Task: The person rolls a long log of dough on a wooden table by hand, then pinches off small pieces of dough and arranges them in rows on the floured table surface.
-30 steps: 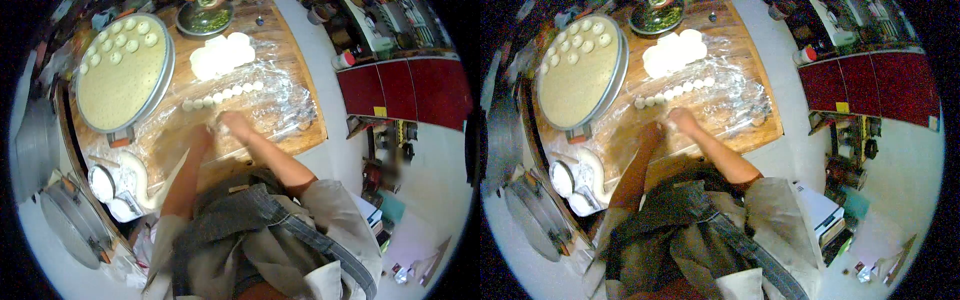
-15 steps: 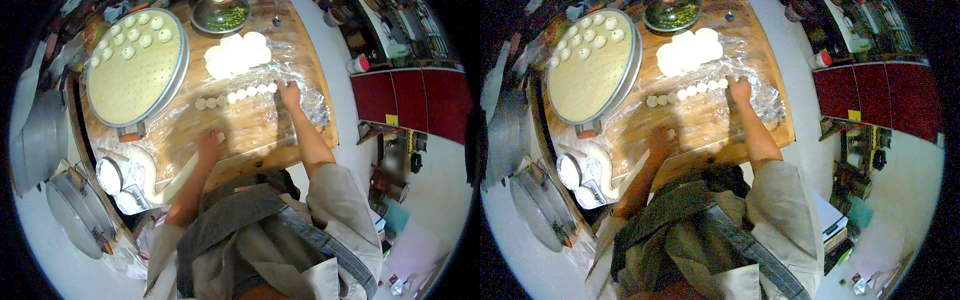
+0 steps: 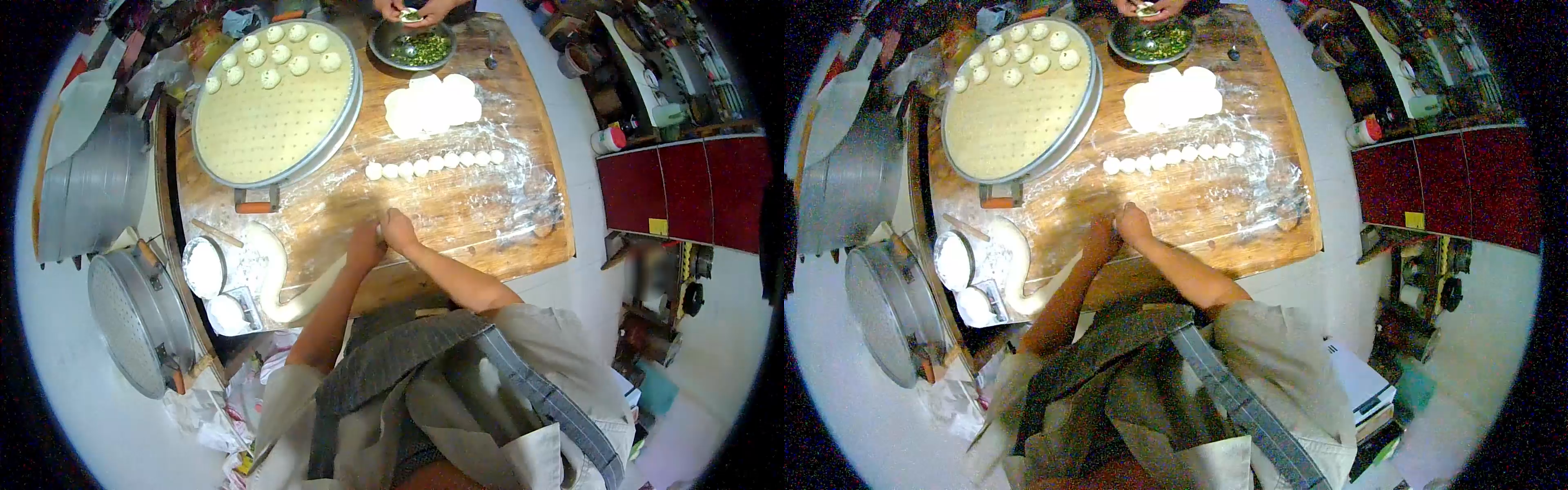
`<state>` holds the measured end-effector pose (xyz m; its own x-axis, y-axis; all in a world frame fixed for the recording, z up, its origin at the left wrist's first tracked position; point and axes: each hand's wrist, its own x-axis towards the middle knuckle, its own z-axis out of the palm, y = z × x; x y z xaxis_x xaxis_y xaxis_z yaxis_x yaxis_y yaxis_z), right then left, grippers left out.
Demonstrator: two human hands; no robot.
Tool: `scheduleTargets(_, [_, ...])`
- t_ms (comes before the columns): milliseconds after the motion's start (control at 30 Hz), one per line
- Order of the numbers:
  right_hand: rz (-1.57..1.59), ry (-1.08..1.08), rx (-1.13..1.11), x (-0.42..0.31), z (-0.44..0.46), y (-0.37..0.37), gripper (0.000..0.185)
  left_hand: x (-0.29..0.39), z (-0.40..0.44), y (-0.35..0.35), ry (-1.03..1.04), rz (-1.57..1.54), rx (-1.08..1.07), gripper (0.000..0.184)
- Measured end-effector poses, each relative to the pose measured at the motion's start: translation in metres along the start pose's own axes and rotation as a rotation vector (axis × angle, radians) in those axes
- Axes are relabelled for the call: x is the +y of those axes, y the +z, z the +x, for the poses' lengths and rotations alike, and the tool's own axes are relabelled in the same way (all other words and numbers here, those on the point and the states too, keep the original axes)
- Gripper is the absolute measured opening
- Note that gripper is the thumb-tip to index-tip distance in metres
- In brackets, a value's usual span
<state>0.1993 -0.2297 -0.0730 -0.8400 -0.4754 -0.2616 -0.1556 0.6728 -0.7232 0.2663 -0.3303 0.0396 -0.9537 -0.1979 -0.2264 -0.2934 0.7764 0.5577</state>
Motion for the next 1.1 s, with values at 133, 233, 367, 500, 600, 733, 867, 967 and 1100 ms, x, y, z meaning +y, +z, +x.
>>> scheduleTargets(133, [0.132, -0.02, 0.116, -0.053, -0.024, -0.059, 0.033, -0.006, 0.015, 0.03, 0.052, 0.026, 0.011, 0.026])
scheduleTargets(233, [0.231, 0.106, 0.158, -0.066, -0.031, -0.104, 0.024, 0.019, 0.032, 0.034, 0.032, 0.2, -0.103, 0.022])
scheduleTargets(367, [0.352, 0.007, -0.059, -0.075, -0.039, -0.161, 0.023, -0.019, 0.065, 0.072, -0.017, 0.316, -0.288, 0.031])
scheduleTargets(500, [-0.261, -0.143, -0.016, 0.039, -0.009, -0.193, 0.031, 0.045, 0.063, -0.005, -0.159, 0.109, -0.222, 0.045])
scheduleTargets(600, [0.268, 0.285, 0.264, 0.166, 0.005, -0.251, 0.03, 0.036, 0.061, -0.004, -0.052, 0.112, -0.198, 0.05])
scheduleTargets(733, [0.084, 0.307, 0.338, 0.23, 0.041, -0.289, 0.024, 0.024, 0.048, 0.011, -0.002, 0.106, -0.095, 0.05])
scheduleTargets(867, [0.275, 0.578, 0.622, 0.206, 0.072, -0.284, 0.038, 0.028, 0.04, 0.009, 0.059, 0.108, -0.03, 0.05])
scheduleTargets(967, [0.061, 0.517, 0.57, 0.165, 0.069, -0.297, 0.049, 0.019, 0.037, 0.019, 0.102, 0.109, 0.052, 0.05])
scheduleTargets(1100, [-0.019, 0.618, 0.661, 0.11, 0.037, -0.298, 0.059, 0.018, 0.023, 0.023, 0.095, 0.172, 0.125, 0.054])
